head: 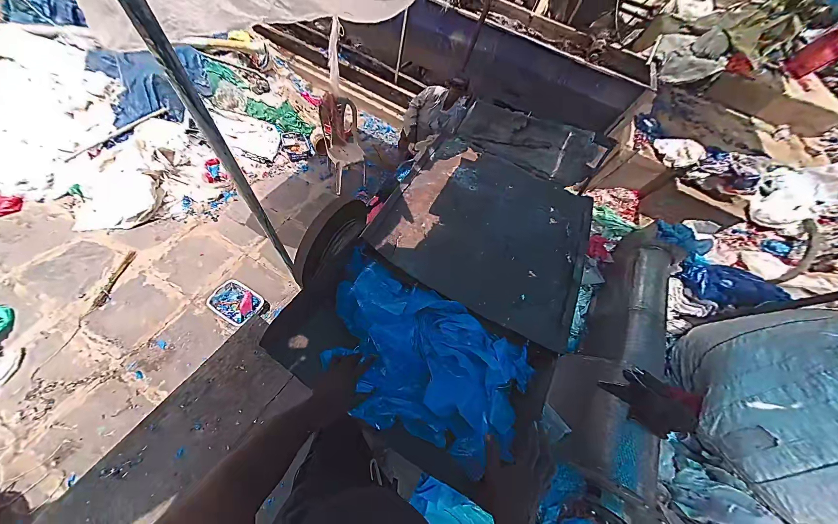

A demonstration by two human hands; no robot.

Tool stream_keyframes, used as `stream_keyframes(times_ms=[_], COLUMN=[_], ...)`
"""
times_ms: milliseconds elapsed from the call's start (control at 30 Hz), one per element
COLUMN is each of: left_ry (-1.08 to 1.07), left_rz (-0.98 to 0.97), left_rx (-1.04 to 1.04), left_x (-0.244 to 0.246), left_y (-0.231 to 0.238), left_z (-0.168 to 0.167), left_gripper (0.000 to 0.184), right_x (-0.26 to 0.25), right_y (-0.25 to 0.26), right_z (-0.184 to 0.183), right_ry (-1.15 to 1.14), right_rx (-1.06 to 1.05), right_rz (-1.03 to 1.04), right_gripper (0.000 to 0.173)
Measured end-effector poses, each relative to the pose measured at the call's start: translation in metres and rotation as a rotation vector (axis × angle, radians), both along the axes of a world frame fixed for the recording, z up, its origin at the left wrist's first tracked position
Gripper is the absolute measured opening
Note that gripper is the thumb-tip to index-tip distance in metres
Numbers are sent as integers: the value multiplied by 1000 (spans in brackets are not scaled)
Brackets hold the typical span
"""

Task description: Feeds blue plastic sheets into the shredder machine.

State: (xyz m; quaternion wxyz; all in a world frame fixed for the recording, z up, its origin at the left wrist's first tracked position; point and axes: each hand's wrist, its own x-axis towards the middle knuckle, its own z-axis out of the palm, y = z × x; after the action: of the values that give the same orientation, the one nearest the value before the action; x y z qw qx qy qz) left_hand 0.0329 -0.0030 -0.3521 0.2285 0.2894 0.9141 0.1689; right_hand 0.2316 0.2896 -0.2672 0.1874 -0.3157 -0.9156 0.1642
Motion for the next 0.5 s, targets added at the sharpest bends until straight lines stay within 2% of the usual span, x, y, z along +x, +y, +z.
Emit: stream_keyframes(times_ms=[67, 133, 267, 400, 500], left_ry=[-53, -64, -115, -181, -343], left_rz=[6, 7, -17, 2, -25], left_rx=[11, 49, 123, 212, 282], left_x=[-1, -3, -8, -20, -34], left_y=[-1, -3, -9, -10, -19], left_z=[13, 10, 7, -9, 4], left_gripper=[82, 82, 84, 86, 85], right_x=[-12, -33, -89, -140, -158], right_y=[-7, -19, -59, -113, -137], right_z=[5, 9, 6, -20, -33], right_ry=[-1, -20, -82, -358, -577], right_rx=[61, 62, -105, -279, -215], right_rz=[115, 185, 251, 218, 193], right_gripper=[90, 99, 116, 128, 131])
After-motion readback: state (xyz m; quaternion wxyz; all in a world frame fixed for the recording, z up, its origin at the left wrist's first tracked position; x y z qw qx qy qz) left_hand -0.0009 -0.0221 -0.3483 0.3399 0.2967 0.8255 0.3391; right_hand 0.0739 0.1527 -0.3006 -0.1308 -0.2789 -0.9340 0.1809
